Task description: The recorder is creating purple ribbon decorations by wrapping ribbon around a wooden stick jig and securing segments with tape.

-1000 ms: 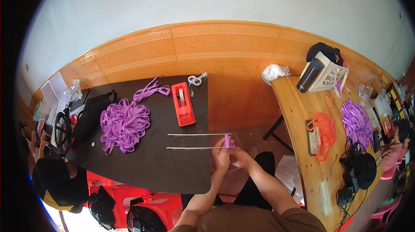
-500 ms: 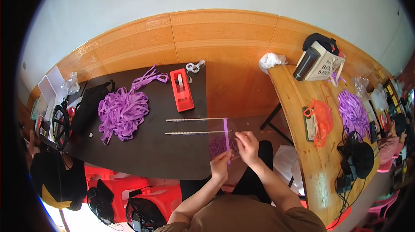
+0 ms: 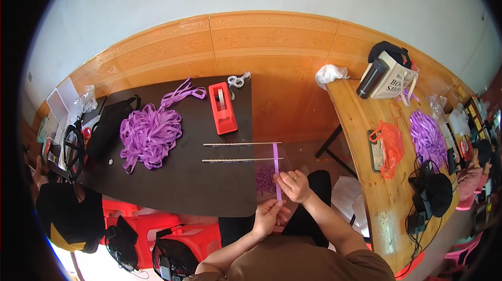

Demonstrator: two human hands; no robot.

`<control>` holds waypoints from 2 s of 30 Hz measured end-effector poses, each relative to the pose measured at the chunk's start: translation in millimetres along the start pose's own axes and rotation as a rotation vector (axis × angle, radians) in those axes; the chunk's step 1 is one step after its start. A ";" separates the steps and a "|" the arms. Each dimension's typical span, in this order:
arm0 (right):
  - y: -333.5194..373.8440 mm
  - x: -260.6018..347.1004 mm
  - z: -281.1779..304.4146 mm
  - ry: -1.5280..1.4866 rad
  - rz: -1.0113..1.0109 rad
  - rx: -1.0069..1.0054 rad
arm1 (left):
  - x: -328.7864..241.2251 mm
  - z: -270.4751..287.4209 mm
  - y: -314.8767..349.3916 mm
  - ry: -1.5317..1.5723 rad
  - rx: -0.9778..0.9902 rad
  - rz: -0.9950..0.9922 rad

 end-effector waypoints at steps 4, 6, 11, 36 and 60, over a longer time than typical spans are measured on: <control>0.9 3.5 -0.9 0.017 0.017 -0.006 | -6.6 -1.2 4.8 -0.047 -0.024 -0.084; 0.5 2.7 -0.4 0.008 0.001 0.012 | -3.4 0.3 4.0 -0.078 -0.033 -0.088; -0.1 4.0 1.4 0.014 0.002 0.014 | 2.2 3.1 5.0 -0.196 -0.062 -0.119; -40.0 16.1 30.9 -0.059 -0.126 -0.177 | -7.2 -8.9 24.1 0.144 0.008 -0.155; -78.6 -119.5 -34.5 -1.389 -1.315 0.104 | -45.2 -13.3 -120.2 0.198 -0.347 -0.394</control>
Point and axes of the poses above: each hand's wrist, its own y-axis away from the middle knuckle, its own z-axis out of the back of the hand, x = y × z, the point moved 2 cm from there along -y, towards the middle knuckle, and after that the axes turned 5 degrees about -y, right-handed, at the moved point
